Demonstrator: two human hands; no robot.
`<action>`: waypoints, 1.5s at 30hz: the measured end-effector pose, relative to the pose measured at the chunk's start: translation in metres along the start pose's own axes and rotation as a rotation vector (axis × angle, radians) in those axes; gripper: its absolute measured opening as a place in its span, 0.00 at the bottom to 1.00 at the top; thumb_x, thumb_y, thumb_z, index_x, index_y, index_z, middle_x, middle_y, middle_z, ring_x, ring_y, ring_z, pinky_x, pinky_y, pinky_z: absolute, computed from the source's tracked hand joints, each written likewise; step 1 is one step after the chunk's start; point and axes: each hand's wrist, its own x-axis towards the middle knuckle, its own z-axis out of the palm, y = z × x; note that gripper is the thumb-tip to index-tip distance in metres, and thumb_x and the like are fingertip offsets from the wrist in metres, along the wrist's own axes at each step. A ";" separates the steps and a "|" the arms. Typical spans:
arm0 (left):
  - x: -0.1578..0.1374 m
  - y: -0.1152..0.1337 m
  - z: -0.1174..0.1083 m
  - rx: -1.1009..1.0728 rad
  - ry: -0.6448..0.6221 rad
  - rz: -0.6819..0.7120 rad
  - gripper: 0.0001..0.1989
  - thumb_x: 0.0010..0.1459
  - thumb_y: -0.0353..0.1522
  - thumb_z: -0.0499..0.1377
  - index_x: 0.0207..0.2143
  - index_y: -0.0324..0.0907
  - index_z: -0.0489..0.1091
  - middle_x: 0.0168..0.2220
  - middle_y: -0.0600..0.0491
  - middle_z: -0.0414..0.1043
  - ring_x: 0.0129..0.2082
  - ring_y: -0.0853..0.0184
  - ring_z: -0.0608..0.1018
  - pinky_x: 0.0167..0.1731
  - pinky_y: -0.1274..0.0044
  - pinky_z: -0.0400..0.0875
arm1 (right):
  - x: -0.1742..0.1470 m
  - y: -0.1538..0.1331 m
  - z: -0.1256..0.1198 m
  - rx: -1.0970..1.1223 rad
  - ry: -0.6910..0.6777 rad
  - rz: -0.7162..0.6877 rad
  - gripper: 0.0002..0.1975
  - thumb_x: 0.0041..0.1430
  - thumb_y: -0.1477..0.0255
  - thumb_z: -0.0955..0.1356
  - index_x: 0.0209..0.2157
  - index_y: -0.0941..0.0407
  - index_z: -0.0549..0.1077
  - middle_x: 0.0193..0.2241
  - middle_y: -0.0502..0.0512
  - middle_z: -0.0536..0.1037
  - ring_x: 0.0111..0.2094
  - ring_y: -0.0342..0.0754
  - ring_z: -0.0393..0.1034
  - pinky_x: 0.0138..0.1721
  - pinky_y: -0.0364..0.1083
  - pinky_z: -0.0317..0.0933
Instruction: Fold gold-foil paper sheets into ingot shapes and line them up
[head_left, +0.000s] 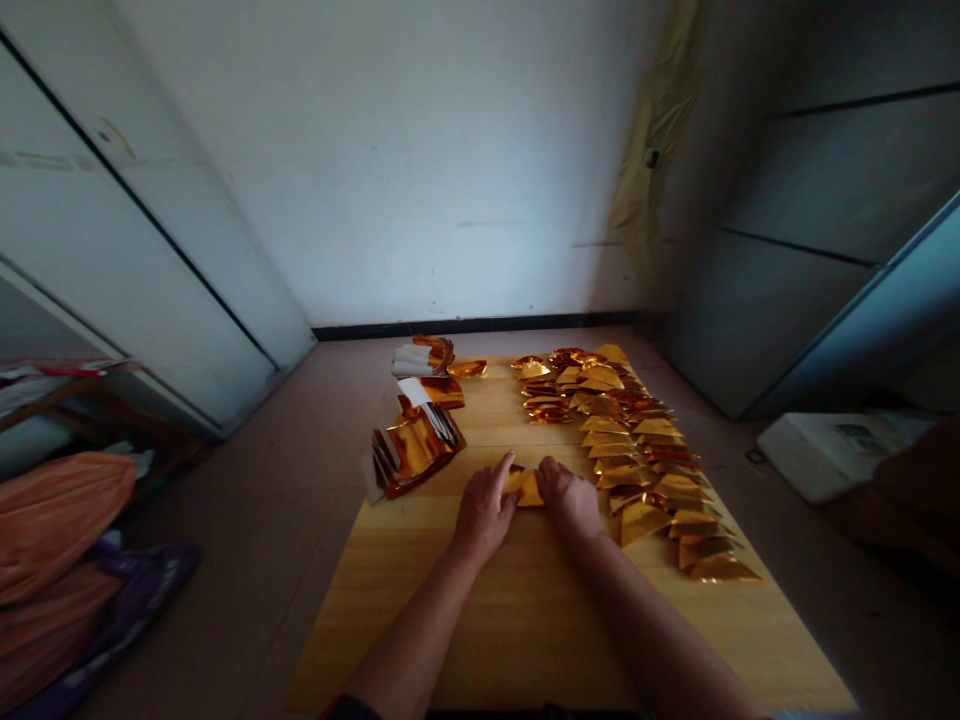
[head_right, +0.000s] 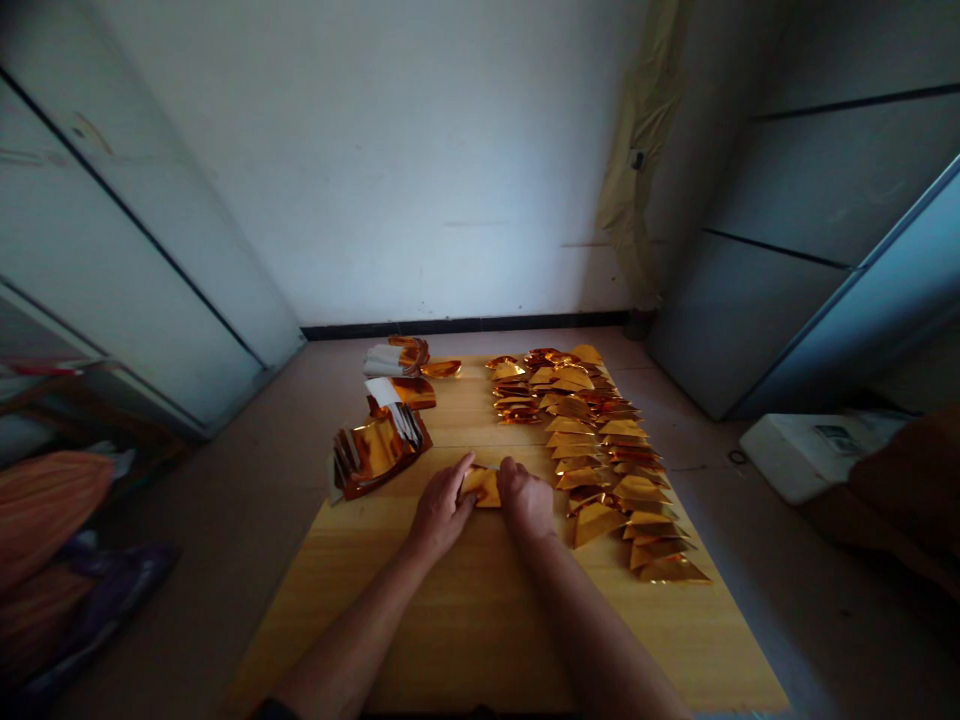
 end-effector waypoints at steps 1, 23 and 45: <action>0.000 -0.001 0.001 0.015 -0.002 0.015 0.29 0.56 0.25 0.54 0.60 0.45 0.56 0.44 0.47 0.72 0.45 0.62 0.73 0.46 0.67 0.70 | 0.001 -0.001 0.001 -0.017 -0.004 -0.014 0.10 0.64 0.70 0.60 0.34 0.55 0.71 0.30 0.57 0.79 0.25 0.45 0.73 0.23 0.40 0.49; -0.008 -0.007 0.014 0.160 0.035 0.003 0.16 0.59 0.24 0.51 0.48 0.41 0.67 0.57 0.41 0.62 0.55 0.58 0.69 0.52 0.66 0.69 | 0.004 0.012 0.008 0.102 0.011 0.052 0.07 0.63 0.72 0.61 0.39 0.54 0.69 0.29 0.51 0.77 0.25 0.42 0.69 0.24 0.41 0.45; 0.003 0.002 0.007 0.173 -0.160 -0.125 0.12 0.59 0.25 0.50 0.41 0.39 0.71 0.61 0.40 0.58 0.53 0.58 0.72 0.51 0.67 0.70 | 0.009 0.010 0.016 -0.014 0.008 0.047 0.06 0.61 0.74 0.62 0.40 0.54 0.67 0.36 0.53 0.75 0.27 0.42 0.71 0.23 0.41 0.48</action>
